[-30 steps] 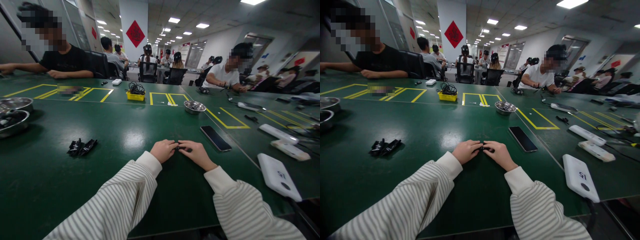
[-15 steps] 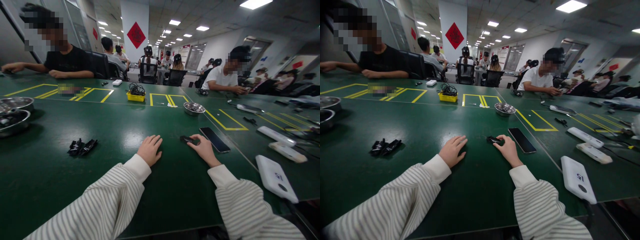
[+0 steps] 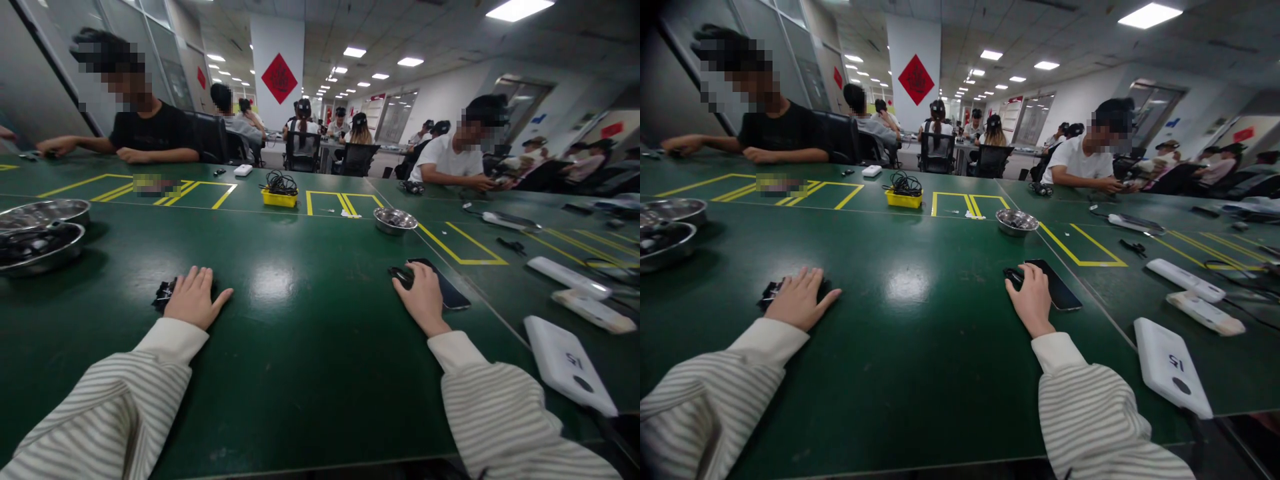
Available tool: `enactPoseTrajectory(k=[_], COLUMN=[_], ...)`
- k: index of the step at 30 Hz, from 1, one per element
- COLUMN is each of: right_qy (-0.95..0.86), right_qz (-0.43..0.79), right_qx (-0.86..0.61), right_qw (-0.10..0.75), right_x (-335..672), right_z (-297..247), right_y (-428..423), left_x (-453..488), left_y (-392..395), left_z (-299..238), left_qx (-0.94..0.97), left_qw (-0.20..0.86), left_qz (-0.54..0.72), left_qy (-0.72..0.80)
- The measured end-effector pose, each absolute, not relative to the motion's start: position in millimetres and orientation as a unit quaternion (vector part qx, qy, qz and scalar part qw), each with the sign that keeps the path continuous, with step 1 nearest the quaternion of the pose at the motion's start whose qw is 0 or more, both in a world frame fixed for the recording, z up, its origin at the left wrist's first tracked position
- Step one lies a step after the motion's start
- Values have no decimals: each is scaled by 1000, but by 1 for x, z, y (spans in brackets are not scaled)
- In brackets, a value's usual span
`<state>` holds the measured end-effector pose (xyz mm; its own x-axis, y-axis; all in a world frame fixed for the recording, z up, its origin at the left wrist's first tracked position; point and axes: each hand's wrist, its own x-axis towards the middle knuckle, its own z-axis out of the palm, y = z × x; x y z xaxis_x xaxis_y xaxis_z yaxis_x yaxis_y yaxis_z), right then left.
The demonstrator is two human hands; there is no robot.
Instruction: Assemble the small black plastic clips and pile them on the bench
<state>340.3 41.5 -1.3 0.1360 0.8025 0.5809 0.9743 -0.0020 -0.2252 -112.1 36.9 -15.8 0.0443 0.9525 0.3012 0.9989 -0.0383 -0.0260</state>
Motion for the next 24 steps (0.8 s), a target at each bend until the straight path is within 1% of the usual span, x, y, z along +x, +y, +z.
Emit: enactPoseTrajectory(k=[3, 7, 10, 13, 17, 24], right_qy=[-702, -795, -810, -805, -815, -843], right_qz=[-115, 0, 106, 165, 199, 190], right_qx=[-634, -528, -486, -470, -446, -408], right_qw=[304, 298, 311, 323, 313, 294], right_x=[313, 259, 217, 193, 191, 197], right_z=[0, 2, 2, 0, 1, 6], right_y=[38, 34, 30, 27, 20, 15], left_x=[-83, -31, 3, 19, 11, -25], left_y=[37, 33, 30, 30, 32, 37], left_z=[-12, -6, -5, -6, -5, -1], left_qx=[-757, -830, -867, -878, -866, -873], left_qw=[73, 12, -28, -73, -107, -162], left_qz=[-122, -139, -160, -205, -247, -232], left_qy=[-638, -540, -471, -427, -422, -397])
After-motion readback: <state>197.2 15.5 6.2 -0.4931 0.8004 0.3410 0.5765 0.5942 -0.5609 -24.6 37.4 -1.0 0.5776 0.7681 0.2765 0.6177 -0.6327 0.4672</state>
